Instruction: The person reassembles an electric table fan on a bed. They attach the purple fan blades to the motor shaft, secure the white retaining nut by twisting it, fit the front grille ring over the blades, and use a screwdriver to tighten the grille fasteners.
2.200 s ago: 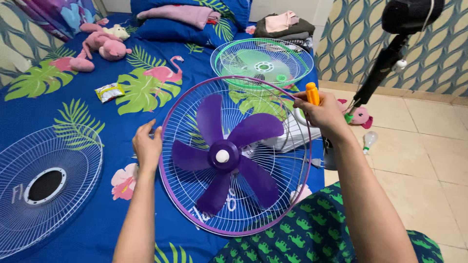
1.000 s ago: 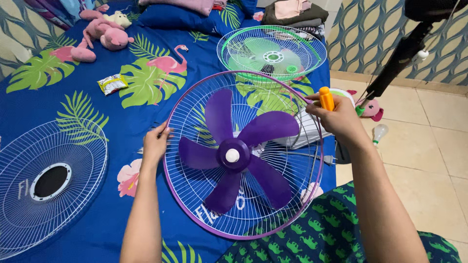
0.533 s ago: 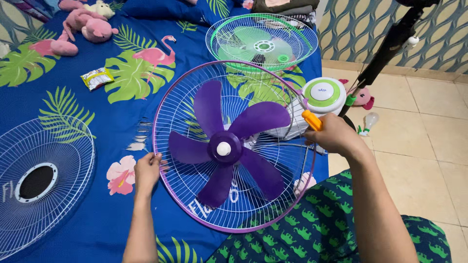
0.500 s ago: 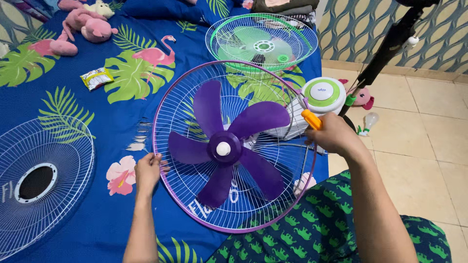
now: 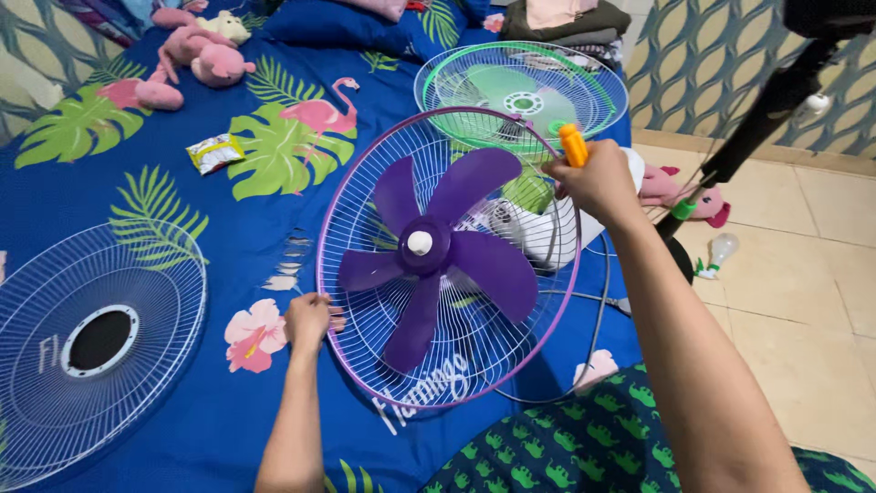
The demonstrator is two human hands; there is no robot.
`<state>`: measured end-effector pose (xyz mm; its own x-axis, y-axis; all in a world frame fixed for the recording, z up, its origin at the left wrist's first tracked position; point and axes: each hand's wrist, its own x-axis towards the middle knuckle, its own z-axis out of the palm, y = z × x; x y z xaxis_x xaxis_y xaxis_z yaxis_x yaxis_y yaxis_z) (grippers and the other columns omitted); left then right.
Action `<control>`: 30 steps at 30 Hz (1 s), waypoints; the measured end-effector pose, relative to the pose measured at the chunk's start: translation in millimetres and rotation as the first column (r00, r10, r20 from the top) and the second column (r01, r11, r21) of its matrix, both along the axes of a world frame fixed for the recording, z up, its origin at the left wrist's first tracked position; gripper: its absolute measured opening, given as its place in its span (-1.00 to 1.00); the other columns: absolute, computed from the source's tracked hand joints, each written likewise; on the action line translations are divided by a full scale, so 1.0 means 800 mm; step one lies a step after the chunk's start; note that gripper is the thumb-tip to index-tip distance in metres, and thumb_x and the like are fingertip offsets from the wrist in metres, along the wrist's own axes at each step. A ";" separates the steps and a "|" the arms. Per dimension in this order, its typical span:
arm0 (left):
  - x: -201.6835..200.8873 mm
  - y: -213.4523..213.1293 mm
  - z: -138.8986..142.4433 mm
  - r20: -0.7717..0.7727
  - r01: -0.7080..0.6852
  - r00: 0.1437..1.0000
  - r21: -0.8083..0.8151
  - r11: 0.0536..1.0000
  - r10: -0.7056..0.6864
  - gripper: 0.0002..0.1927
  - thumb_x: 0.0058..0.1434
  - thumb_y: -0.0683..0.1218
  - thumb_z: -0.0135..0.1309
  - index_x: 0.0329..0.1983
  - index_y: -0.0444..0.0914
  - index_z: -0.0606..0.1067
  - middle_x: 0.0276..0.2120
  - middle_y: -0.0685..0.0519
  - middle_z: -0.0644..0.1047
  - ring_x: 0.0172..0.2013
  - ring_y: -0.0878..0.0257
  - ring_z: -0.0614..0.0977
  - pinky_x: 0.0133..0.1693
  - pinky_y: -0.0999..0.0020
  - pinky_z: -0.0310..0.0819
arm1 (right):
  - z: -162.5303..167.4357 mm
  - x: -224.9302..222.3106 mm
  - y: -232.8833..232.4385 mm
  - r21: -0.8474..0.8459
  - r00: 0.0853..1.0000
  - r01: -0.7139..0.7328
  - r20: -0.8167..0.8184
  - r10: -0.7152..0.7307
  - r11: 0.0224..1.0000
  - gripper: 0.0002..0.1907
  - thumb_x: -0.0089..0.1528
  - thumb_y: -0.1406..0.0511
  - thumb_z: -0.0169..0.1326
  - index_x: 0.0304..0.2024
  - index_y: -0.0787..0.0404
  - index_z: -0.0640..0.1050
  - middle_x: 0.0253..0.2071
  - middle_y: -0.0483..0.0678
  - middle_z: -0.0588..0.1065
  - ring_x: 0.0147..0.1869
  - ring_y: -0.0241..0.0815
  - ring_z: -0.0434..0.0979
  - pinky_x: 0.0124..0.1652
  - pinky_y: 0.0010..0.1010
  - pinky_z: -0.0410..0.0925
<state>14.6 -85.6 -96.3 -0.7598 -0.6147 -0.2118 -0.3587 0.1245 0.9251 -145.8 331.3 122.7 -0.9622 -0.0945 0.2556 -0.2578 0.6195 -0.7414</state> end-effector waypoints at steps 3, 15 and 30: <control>-0.001 -0.005 -0.005 0.017 -0.007 1.000 0.000 1.000 0.007 -0.76 0.39 -0.17 -0.06 -0.18 -0.44 0.56 -0.38 -0.24 0.67 -0.48 0.00 0.72 -0.51 0.19 0.61 | 0.007 0.016 -0.010 -0.224 0.984 -0.041 0.161 0.079 0.974 -0.67 0.18 0.20 0.37 -0.29 0.37 0.62 -0.50 -0.01 0.56 -0.57 -0.36 0.37 -0.52 -0.46 0.21; 0.002 -0.007 -0.015 -0.019 -0.015 1.000 0.129 0.992 0.018 -0.73 0.41 -0.18 -0.09 -0.07 -0.49 0.53 -0.32 -0.27 0.65 -0.47 0.00 0.72 -0.49 0.19 0.66 | -0.011 0.173 0.016 -0.239 0.926 0.015 0.369 0.076 0.971 -0.57 0.01 0.21 0.41 -0.14 0.24 0.57 -0.46 -0.16 0.47 -0.53 -0.39 0.27 -0.55 -0.48 0.14; 0.092 0.025 -0.092 -0.297 -0.273 0.948 -0.584 0.765 0.112 -0.55 0.16 -0.06 0.36 0.02 -0.37 0.50 -0.17 -0.14 0.51 -0.24 0.12 0.60 -0.19 0.24 0.49 | -0.043 0.193 0.015 -0.015 0.939 -0.035 0.343 0.038 0.999 -0.54 0.20 0.21 0.35 0.06 0.35 0.62 -0.38 -0.04 0.48 -0.34 -0.28 0.35 -0.31 -0.36 0.27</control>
